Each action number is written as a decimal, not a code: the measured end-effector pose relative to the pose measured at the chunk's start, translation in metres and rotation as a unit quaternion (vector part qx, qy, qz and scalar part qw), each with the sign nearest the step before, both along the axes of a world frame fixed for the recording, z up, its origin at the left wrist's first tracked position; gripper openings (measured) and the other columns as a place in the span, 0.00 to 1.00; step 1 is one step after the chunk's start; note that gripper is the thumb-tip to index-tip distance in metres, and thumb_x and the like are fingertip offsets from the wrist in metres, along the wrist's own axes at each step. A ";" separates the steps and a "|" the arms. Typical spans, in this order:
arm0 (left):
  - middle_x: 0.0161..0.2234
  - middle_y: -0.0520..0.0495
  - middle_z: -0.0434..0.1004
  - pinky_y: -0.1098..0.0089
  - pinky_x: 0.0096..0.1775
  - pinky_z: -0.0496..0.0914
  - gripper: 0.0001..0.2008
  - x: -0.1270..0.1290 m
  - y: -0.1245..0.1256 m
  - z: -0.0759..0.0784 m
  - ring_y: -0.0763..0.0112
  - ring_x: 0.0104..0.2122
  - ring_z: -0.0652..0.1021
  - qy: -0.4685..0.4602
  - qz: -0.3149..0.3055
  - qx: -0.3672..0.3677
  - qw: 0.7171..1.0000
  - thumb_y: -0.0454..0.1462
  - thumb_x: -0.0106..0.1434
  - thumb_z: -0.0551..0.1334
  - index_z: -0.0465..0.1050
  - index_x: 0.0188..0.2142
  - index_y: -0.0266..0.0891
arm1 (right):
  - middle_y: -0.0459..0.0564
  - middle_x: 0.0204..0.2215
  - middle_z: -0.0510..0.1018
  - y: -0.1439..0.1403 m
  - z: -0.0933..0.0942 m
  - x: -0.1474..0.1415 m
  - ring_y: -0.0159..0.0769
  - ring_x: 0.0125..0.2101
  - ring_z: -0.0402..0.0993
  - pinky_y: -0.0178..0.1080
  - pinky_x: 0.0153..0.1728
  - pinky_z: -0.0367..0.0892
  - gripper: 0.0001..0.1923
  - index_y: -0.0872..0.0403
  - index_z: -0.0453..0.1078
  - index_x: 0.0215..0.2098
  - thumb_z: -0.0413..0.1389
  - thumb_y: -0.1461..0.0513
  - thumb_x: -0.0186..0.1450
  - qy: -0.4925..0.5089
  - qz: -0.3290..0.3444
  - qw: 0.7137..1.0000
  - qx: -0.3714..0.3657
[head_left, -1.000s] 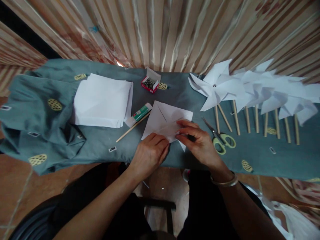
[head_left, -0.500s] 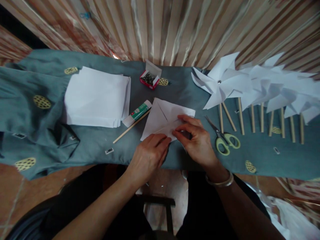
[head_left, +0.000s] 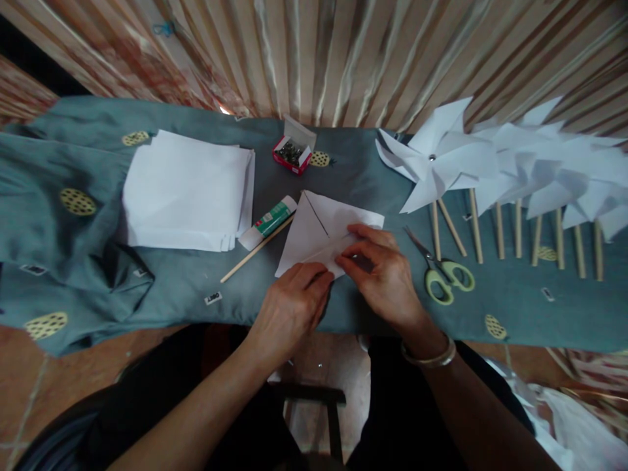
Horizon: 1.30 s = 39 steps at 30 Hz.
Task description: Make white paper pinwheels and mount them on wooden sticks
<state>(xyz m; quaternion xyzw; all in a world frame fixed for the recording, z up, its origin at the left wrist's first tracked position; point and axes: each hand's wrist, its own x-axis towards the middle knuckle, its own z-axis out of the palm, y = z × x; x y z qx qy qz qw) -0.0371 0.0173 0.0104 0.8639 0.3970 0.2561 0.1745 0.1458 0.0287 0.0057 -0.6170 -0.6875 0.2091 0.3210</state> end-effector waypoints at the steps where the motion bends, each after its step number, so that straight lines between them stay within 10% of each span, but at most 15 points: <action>1: 0.41 0.42 0.79 0.63 0.41 0.79 0.09 0.000 0.000 0.000 0.65 0.39 0.79 0.000 0.000 0.002 1.000 0.31 0.69 0.56 0.74 0.44 0.34 | 0.54 0.52 0.78 0.000 0.000 0.000 0.49 0.54 0.71 0.56 0.57 0.66 0.05 0.50 0.76 0.30 0.59 0.63 0.64 0.000 0.000 1.000 -0.001; 39: 0.40 0.42 0.79 0.64 0.41 0.78 0.09 0.002 0.001 0.002 0.65 0.38 0.79 0.028 0.000 -0.001 1.000 0.31 0.68 0.56 0.75 0.43 0.32 | 0.53 0.57 0.72 -0.008 -0.009 -0.006 0.47 0.56 0.65 0.54 0.57 0.66 0.11 0.50 0.75 0.43 0.50 0.63 0.71 -0.105 0.042 0.989 0.092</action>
